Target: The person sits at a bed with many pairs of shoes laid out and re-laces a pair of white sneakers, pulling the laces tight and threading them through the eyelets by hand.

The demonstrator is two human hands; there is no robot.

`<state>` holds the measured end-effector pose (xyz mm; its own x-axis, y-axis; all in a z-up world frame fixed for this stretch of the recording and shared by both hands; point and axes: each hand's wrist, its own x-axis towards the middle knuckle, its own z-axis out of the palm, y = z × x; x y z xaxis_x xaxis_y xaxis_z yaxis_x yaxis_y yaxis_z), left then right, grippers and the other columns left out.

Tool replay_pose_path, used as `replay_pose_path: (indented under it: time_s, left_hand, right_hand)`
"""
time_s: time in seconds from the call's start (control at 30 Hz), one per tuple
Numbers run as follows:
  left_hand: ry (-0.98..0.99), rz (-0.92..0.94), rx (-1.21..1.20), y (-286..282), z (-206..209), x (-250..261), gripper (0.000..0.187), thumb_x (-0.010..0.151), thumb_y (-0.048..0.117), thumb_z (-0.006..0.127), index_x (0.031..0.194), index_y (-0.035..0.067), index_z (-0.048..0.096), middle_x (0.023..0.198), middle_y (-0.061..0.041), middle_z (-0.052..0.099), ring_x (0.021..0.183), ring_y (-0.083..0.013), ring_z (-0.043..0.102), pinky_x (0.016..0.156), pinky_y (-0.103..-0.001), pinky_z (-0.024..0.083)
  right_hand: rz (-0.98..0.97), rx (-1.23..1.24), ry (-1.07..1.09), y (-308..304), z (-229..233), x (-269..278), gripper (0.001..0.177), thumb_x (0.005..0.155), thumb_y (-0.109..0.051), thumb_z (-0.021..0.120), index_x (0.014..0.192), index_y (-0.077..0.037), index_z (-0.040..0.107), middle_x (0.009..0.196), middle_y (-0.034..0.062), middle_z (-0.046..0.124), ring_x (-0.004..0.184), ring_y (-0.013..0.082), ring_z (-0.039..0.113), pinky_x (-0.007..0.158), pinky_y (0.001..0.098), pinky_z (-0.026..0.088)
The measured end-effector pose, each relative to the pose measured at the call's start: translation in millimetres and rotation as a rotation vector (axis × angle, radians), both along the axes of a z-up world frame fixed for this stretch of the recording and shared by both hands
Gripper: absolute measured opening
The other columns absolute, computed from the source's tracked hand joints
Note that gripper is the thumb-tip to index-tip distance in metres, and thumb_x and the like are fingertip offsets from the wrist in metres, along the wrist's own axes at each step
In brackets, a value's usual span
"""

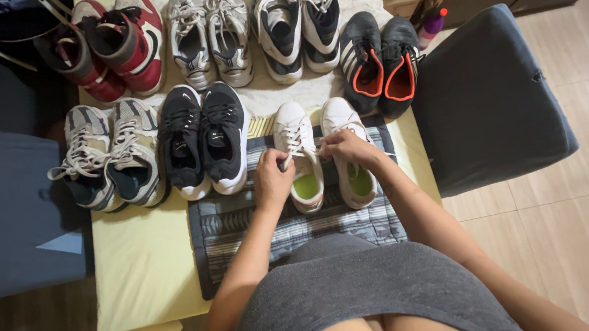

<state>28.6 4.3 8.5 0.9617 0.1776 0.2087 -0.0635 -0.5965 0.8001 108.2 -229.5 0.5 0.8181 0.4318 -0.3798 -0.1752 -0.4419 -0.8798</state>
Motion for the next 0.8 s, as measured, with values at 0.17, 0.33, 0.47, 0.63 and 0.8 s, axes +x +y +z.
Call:
replay_pose_path:
  time_s: [0.17, 0.33, 0.47, 0.63, 0.8]
  left_hand:
    - [-0.045, 0.014, -0.006, 0.6, -0.7, -3.4, 0.021, 0.08, 0.012, 0.078, 0.093, 0.004, 0.064, 0.094, -0.015, 0.067, 0.089, -0.0359, 0.068, 0.076, -0.045, 0.054]
    - [0.006, 0.032, -0.022, 1.6, 2.9, -6.9, 0.02, 0.082, 0.014, 0.078, 0.092, 0.004, 0.064, 0.093, -0.014, 0.068, 0.083, -0.033, 0.07, 0.073, -0.044, 0.054]
    - [-0.004, 0.051, 0.006, -2.6, 5.1, -8.2, 0.018, 0.081, 0.014, 0.079, 0.091, 0.006, 0.066, 0.093, -0.012, 0.069, 0.081, -0.0323, 0.07, 0.071, -0.043, 0.055]
    - [-0.054, 0.037, 0.015, -7.9, 4.3, -6.2, 0.016, 0.081, 0.014, 0.079, 0.089, 0.007, 0.067, 0.091, -0.011, 0.068, 0.08, -0.0302, 0.07, 0.071, -0.042, 0.055]
    - [-0.073, 0.08, 0.033, -10.7, 4.3, -7.6, 0.016, 0.078, 0.013, 0.08, 0.088, 0.007, 0.068, 0.09, -0.01, 0.068, 0.079, -0.0309, 0.07, 0.069, -0.042, 0.055]
  right_hand:
    - [0.076, -0.023, -0.085, 0.8, 5.8, -3.7, 0.024, 0.089, -0.023, 0.074, 0.09, 0.0, 0.075, 0.084, 0.0073, 0.073, 0.081, 0.0127, 0.063, 0.076, 0.0303, 0.051]
    - [0.014, -0.069, 0.002, -11.3, 21.3, -8.1, 0.029, 0.088, -0.028, 0.075, 0.108, -0.006, 0.077, 0.096, 0.0057, 0.077, 0.089, 0.0141, 0.068, 0.082, 0.0306, 0.054]
    - [-0.005, 0.005, -0.025, -42.7, 36.2, -13.8, 0.033, 0.086, -0.026, 0.076, 0.107, -0.001, 0.078, 0.118, 0.0015, 0.075, 0.103, 0.0144, 0.069, 0.091, 0.0298, 0.052]
    - [-0.077, -0.009, 0.024, -91.5, 39.6, -20.9, 0.037, 0.087, -0.026, 0.074, 0.118, -0.006, 0.076, 0.11, 0.013, 0.078, 0.104, 0.0184, 0.069, 0.095, 0.0325, 0.051]
    - [-0.097, 0.192, -0.016, -128.1, 38.7, -17.7, 0.027, 0.095, -0.022, 0.068, 0.096, 0.004, 0.075, 0.114, 0.0137, 0.077, 0.115, 0.0214, 0.067, 0.105, 0.0341, 0.046]
